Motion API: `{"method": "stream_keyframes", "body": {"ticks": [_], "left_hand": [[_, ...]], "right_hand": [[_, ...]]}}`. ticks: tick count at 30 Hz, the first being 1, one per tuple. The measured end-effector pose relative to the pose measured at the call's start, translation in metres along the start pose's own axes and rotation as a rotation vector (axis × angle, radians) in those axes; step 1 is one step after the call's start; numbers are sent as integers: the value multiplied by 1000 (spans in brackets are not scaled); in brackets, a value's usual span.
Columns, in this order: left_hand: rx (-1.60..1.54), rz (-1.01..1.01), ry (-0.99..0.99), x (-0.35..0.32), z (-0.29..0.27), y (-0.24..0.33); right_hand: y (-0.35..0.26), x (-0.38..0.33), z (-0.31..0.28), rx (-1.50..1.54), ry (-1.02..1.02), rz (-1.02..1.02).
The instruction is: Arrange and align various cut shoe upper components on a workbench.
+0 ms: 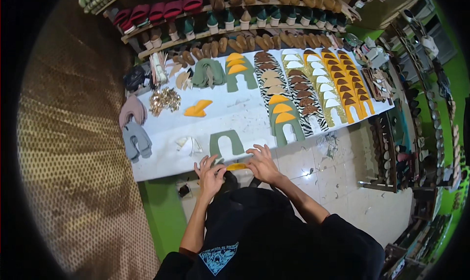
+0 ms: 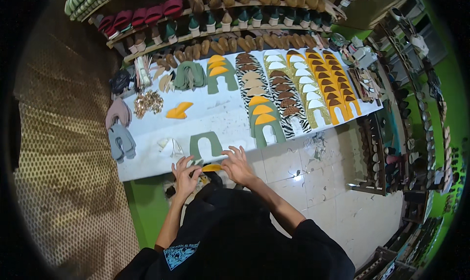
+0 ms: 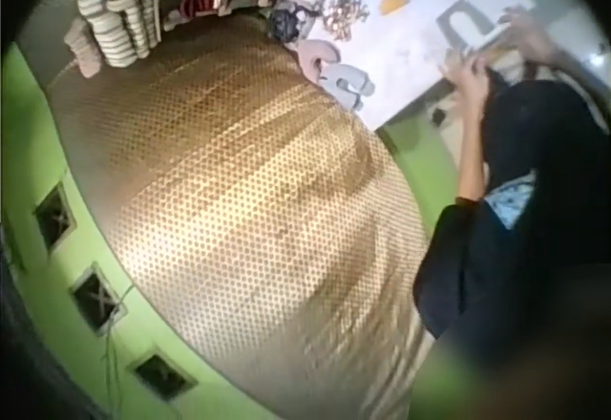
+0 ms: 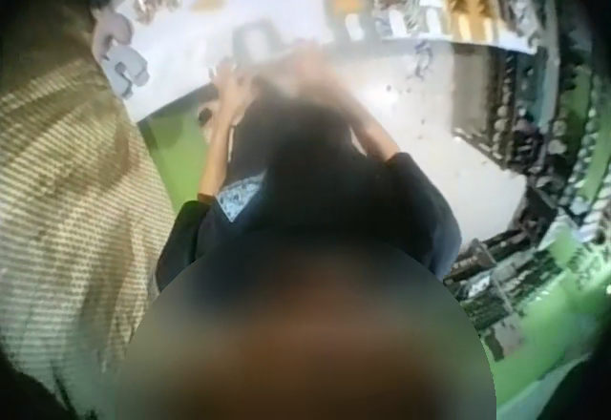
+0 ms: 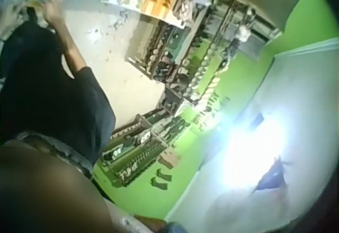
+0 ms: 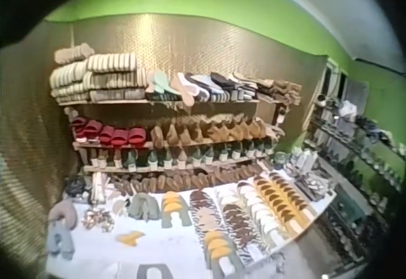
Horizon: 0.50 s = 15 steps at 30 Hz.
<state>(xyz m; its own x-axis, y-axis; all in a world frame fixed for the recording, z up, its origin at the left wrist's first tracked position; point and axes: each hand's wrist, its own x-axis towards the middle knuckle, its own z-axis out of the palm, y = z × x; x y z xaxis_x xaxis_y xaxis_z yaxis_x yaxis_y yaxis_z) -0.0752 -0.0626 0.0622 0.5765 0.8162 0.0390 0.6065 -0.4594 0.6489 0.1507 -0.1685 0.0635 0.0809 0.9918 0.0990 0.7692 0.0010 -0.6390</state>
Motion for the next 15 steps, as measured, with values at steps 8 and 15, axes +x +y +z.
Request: {"method": "stream_keyframes", "body": {"ticks": [8,15], "left_hand": [[44,-107,40,6,16,12],[71,-139,-37,-13,32,-2]], "right_hand": [[24,12,-3,123,7,-69],[34,2,7,129,-177,5]]}}
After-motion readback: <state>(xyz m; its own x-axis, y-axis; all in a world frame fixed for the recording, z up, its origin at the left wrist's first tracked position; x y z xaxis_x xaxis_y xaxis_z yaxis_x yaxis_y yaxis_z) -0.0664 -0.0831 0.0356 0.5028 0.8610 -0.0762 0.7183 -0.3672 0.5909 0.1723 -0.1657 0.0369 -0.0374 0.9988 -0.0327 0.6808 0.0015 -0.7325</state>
